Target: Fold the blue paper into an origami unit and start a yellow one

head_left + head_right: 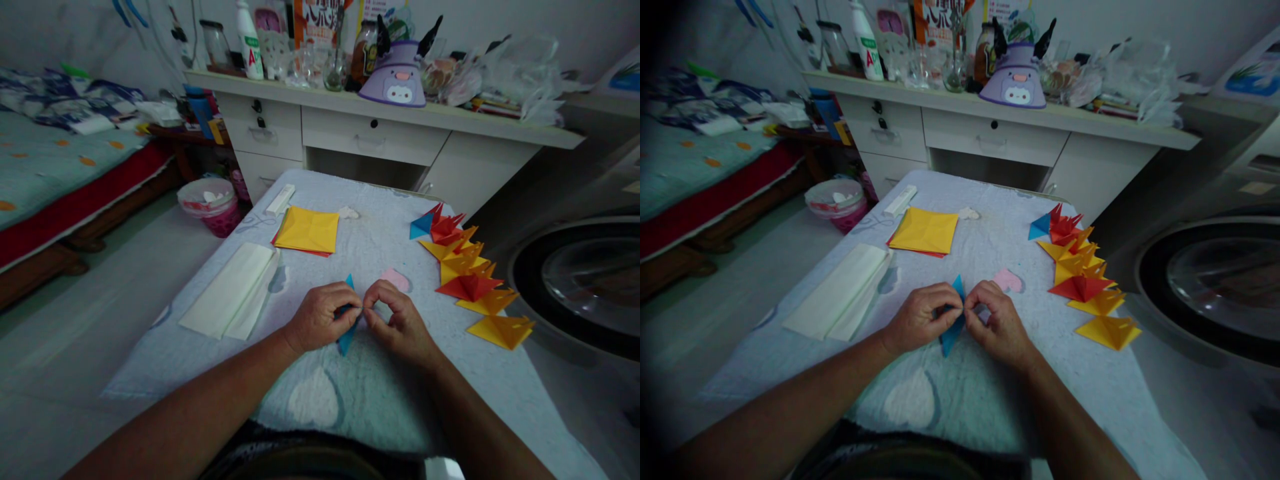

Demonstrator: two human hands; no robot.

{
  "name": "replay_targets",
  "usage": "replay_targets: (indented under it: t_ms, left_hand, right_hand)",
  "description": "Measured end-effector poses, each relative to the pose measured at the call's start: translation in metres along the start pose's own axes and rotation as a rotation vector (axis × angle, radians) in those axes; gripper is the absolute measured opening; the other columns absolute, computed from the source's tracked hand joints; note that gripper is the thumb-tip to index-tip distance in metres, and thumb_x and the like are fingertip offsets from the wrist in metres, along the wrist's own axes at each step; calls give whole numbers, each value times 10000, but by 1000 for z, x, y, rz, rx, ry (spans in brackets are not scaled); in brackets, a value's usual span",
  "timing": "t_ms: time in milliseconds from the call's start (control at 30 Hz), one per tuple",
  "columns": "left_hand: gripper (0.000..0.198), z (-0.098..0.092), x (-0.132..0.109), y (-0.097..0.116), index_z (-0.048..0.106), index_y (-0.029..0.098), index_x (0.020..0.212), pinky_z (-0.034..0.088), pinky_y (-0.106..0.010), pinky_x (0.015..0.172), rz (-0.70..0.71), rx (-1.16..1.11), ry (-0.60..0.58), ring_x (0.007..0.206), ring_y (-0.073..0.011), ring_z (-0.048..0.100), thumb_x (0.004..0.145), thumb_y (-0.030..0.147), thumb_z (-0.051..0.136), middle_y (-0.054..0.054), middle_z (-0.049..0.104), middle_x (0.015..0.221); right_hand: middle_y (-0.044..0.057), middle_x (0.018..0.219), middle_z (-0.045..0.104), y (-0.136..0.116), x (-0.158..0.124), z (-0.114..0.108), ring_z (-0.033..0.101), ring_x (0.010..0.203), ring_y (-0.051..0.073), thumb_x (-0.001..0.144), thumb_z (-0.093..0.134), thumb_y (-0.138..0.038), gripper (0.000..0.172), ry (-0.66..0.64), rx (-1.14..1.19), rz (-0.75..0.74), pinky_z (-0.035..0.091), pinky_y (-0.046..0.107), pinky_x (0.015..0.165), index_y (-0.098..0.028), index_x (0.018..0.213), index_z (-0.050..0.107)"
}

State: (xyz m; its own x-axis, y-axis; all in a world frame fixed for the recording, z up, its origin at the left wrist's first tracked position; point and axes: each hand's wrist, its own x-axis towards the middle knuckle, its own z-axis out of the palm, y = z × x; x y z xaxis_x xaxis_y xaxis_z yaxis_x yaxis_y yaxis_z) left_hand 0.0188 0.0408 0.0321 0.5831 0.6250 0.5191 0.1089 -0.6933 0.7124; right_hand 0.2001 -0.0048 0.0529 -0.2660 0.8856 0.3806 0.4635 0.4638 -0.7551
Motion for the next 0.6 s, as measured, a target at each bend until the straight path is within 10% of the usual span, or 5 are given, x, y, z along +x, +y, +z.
replay_targets:
  t_ms: [600]
  left_hand:
    - [49, 0, 3, -3, 641, 190, 843, 432, -295, 766, -185, -105, 74, 814, -164, 570, 860, 204, 598, -11, 627, 791]
  right_hand:
    - [7, 822, 549, 17, -4, 12, 523, 811, 172, 868, 607, -225, 55, 14, -3, 71, 407, 304, 747, -220, 866, 552]
